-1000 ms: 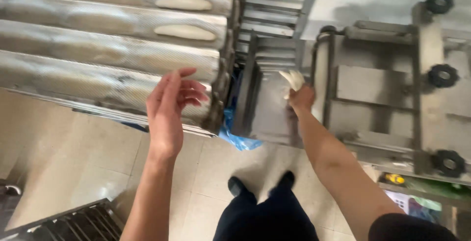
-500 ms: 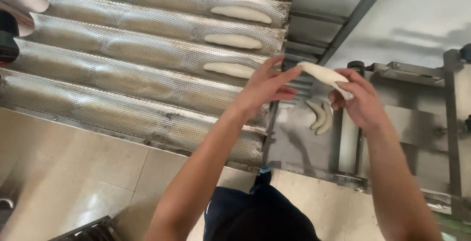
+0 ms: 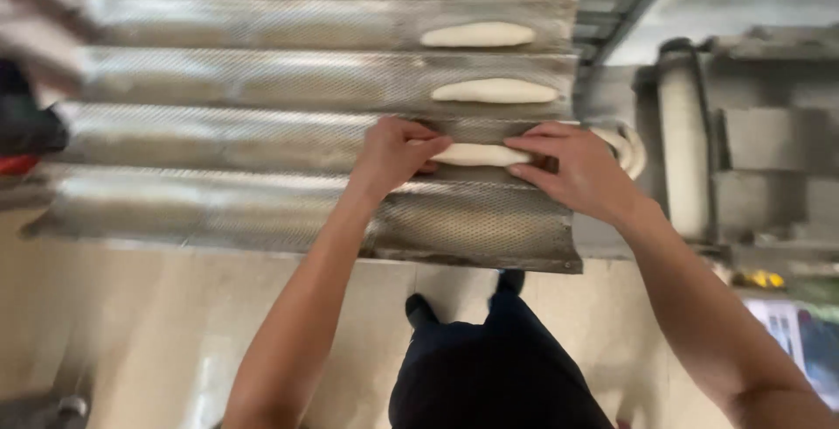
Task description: Feeding dough balls into a moulding machine and arranging the shaped dough on baking trays
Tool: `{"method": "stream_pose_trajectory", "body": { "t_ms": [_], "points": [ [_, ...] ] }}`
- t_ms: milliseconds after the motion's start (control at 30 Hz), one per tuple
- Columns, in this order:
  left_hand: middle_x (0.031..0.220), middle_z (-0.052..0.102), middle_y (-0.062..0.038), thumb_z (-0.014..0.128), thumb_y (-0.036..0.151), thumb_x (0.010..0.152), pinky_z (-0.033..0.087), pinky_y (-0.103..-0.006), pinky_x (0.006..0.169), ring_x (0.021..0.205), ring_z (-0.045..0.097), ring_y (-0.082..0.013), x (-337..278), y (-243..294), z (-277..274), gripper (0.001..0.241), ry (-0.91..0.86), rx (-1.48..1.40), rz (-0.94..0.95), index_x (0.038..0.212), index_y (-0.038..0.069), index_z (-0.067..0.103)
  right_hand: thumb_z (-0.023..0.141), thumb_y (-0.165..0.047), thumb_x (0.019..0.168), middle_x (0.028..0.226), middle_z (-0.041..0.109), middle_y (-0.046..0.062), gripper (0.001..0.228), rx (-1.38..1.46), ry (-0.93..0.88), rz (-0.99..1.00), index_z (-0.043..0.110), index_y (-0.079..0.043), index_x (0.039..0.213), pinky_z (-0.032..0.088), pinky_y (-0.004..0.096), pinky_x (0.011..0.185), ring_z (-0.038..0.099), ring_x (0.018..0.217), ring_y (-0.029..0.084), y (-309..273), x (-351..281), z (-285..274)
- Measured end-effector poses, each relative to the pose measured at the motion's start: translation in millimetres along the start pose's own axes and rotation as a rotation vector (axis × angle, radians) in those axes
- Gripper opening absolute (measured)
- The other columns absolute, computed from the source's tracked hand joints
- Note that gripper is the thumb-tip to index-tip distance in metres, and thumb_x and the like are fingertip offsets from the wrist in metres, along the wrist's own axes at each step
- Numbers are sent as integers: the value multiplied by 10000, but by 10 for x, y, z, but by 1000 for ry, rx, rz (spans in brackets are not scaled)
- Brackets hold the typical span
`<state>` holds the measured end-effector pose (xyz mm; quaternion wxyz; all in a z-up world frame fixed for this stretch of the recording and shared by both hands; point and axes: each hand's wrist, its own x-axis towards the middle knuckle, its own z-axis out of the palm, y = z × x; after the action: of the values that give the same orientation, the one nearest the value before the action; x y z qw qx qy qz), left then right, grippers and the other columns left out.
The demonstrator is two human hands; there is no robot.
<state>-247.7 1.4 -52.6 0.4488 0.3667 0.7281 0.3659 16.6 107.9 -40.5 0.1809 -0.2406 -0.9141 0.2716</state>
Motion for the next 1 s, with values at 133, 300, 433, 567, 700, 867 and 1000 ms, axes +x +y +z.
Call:
{"method": "stream_pose_trajectory", "body": {
  "t_ms": [133,300,433,567,700,867,1000],
  "points": [
    [785,756,-106,781,735,776,576,-485,745,852,727,-428,110,127,-71,544,134,553,49,862,200,825,672,80,969,832,696,178,288,302,340,325,717,12,1245,555,357,576,664,641,253,585,-416,-365],
    [788,752,-92,685,453,963,553,-350,556,608,695,-197,88,629,-28,419,142,291,193,950,46,787,656,-221,1100,877,720,34,160,257,643,819,758,-118,1170,493,239,612,657,722,111,1889,-1049,-477],
    [832,741,-178,695,193,942,626,-310,465,510,685,-207,373,932,346,235,38,107,197,1052,-7,751,735,-214,968,896,732,226,224,30,420,790,800,-90,1142,533,468,695,712,849,445,4784,-1934,1093],
    [819,747,-165,679,183,943,618,-301,449,516,685,-194,626,1120,681,230,-22,132,179,1056,-1,757,830,-401,842,1196,697,162,554,-372,106,1025,709,-187,1338,576,465,905,702,1100,360,4232,-1514,1413],
    [841,757,-182,668,156,950,630,-305,479,533,695,-200,777,1193,849,231,-101,43,166,1090,-6,753,835,-313,860,1004,648,118,397,-292,291,897,745,-86,1173,583,454,801,705,943,353,4125,-1320,1298],
    [896,744,-202,703,190,936,666,-320,520,552,691,-181,1160,1111,1088,286,-170,-269,205,1103,-41,724,960,-332,851,864,601,129,466,228,643,798,707,-70,1140,511,383,763,620,818,250,3372,-584,279],
    [1247,581,-268,789,405,812,654,-419,854,913,728,-299,1287,1471,959,928,-276,-580,131,1514,-18,354,690,-97,1010,825,569,107,262,718,486,435,614,-15,1247,544,352,643,621,695,200,2127,337,-587]
  ]
}}
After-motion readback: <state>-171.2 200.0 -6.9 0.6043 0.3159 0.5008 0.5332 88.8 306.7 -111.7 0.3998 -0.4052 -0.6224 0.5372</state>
